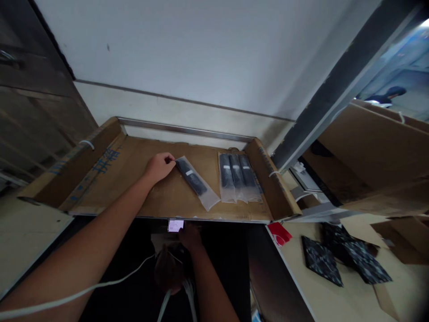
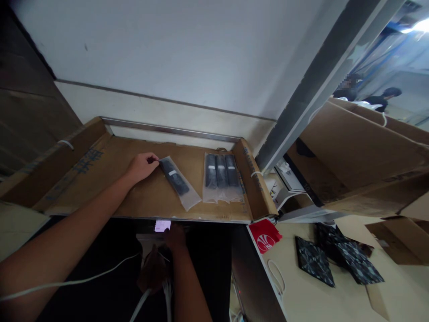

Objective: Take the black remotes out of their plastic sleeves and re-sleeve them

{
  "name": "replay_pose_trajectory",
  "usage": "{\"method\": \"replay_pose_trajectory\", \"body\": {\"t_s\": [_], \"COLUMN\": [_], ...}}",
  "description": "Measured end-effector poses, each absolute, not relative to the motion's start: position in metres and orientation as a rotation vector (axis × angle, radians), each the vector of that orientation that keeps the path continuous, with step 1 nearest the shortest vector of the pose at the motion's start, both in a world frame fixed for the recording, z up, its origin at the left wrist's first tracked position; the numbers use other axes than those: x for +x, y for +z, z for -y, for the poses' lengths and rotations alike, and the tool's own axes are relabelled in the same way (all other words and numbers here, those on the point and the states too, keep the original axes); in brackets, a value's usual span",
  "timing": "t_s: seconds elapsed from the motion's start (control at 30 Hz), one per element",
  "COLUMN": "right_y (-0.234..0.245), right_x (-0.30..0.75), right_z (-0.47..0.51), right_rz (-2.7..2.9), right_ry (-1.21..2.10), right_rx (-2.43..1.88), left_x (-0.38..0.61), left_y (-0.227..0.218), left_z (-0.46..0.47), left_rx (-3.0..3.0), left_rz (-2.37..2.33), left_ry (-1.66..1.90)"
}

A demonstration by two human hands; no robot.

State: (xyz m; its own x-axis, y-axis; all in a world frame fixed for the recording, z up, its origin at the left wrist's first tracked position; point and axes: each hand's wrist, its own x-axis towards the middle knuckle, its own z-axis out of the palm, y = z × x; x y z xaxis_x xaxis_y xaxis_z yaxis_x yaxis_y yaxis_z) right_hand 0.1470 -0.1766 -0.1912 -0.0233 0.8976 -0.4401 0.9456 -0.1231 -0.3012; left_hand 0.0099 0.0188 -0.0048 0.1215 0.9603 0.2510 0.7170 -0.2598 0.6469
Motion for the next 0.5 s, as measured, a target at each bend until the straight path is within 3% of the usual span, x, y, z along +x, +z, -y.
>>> {"method": "replay_pose_trajectory", "body": {"t_s": [0.5], "right_y": [-0.1915], "right_x": [0.1464], "right_z": [0.1769], "right_rz": [-1.947], "right_ry": [-0.886], "right_rx": [2.197], "left_x": [0.0104], "left_y": [-0.0035], "left_z": [-0.0177], "left_rx": [2.015], "left_rz": [-1.633], "left_ry": [0.912]}}
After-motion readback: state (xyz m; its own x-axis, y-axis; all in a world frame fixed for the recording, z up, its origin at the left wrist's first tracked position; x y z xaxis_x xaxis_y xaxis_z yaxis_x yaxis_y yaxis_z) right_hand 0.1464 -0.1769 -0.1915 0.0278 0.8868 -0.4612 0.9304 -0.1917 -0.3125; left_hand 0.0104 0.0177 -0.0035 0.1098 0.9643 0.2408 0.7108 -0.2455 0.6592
